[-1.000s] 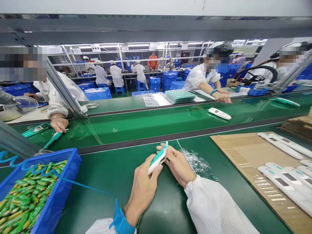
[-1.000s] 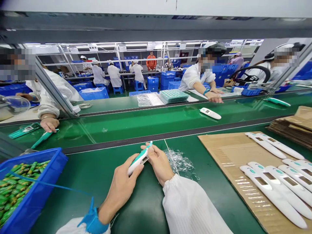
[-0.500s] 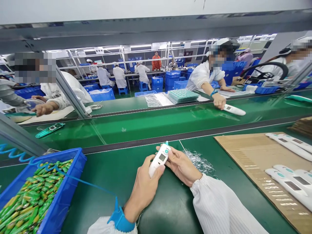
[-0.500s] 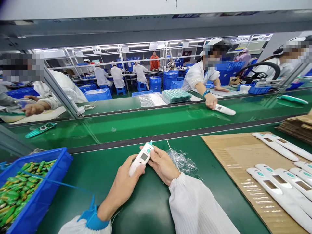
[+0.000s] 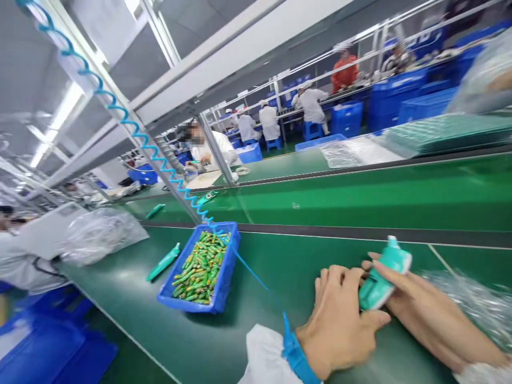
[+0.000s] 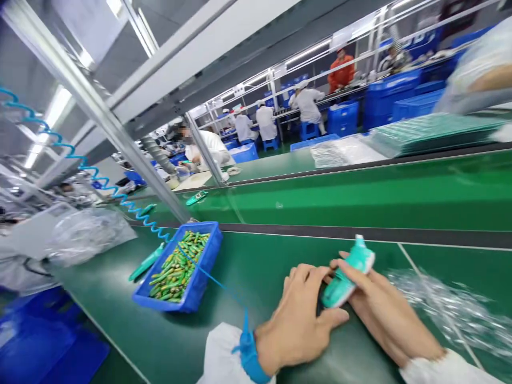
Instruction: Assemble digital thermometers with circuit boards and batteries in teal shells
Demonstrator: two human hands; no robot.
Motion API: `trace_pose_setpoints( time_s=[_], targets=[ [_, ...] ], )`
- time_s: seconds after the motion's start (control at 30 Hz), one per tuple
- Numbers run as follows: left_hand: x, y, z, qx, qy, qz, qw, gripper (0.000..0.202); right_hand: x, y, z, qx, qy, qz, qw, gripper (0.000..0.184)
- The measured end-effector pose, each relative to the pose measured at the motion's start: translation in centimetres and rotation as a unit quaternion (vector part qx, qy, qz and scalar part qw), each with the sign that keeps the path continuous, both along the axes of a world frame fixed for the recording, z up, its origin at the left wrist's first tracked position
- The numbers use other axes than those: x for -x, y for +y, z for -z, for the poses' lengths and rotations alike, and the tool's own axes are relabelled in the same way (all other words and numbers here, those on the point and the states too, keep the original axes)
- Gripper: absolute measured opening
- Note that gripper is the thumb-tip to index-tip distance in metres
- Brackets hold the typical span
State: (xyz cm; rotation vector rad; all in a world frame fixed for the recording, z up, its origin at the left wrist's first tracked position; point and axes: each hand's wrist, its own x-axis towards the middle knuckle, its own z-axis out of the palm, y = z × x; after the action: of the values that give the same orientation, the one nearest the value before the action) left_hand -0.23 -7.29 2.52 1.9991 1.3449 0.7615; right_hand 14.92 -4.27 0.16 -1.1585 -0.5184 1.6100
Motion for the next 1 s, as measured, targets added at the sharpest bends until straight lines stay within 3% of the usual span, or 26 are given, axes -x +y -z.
trace_pose_setpoints(
  time_s=[0.1, 0.13, 0.2, 0.23, 0.33, 0.43, 0.53, 0.63, 0.73, 0.8, 0.9, 0.93, 1.0],
  targets=[
    [5.5, -0.2, -2.9, -0.030, -0.004, -0.053, 0.998, 0.019, -0.4, 0.5, -0.1, 0.050, 0.049, 0.040, 0.997, 0.059],
    [7.9, 0.1, -4.1, -0.052, 0.022, -0.090, 0.994, 0.023, -0.5, 0.5, -0.3, 0.054, 0.050, 0.039, 0.996, 0.056],
    [13.3, 1.6, -6.2, -0.078, 0.176, -0.220, 0.956, 0.026, -0.7, 0.4, -0.7, 0.050, 0.040, 0.029, 0.997, 0.053],
    [15.9, 2.6, -6.9, -0.075, 0.219, -0.257, 0.938, 0.027, -0.7, 0.4, -0.9, 0.047, 0.032, 0.024, 0.998, 0.052],
    [22.1, 5.5, -7.9, -0.032, 0.322, -0.295, 0.899, 0.019, -0.8, 0.2, -0.9, 0.041, 0.015, 0.005, 0.999, 0.053],
    [24.6, 7.4, -7.3, 0.005, 0.406, -0.300, 0.863, 0.031, -0.9, 0.3, -0.7, 0.032, 0.022, -0.013, 0.999, 0.054],
    [24.3, 8.4, -6.7, 0.011, 0.453, -0.303, 0.839, 0.039, -0.9, 0.4, -0.8, 0.036, 0.035, -0.008, 0.999, 0.053],
    [23.1, 8.6, -7.4, -0.004, 0.458, -0.303, 0.836, 0.035, -0.9, 0.2, -1.3, 0.040, 0.078, 0.021, 0.996, 0.045],
    [21.8, 8.5, -8.8, -0.034, 0.421, -0.292, 0.858, 0.023, -1.0, 0.1, -1.8, 0.018, 0.175, 0.008, 0.984, 0.039],
    [20.3, 8.6, -9.2, -0.052, 0.367, -0.281, 0.885, 0.027, -1.2, 0.2, -1.9, -0.002, 0.224, 0.002, 0.975, 0.040],
    [15.4, 7.7, -8.1, -0.009, 0.091, -0.205, 0.975, 0.037, -1.4, 0.5, -1.7, -0.025, 0.249, 0.008, 0.968, 0.040],
    [13.0, 7.1, -7.5, 0.026, -0.011, -0.169, 0.985, 0.039, -1.4, 0.5, -1.7, -0.029, 0.251, 0.009, 0.968, 0.040],
    [7.8, 6.0, -5.8, 0.095, -0.148, -0.120, 0.977, 0.037, -1.5, 0.6, -1.6, -0.037, 0.252, 0.008, 0.967, 0.041]
  ],
)
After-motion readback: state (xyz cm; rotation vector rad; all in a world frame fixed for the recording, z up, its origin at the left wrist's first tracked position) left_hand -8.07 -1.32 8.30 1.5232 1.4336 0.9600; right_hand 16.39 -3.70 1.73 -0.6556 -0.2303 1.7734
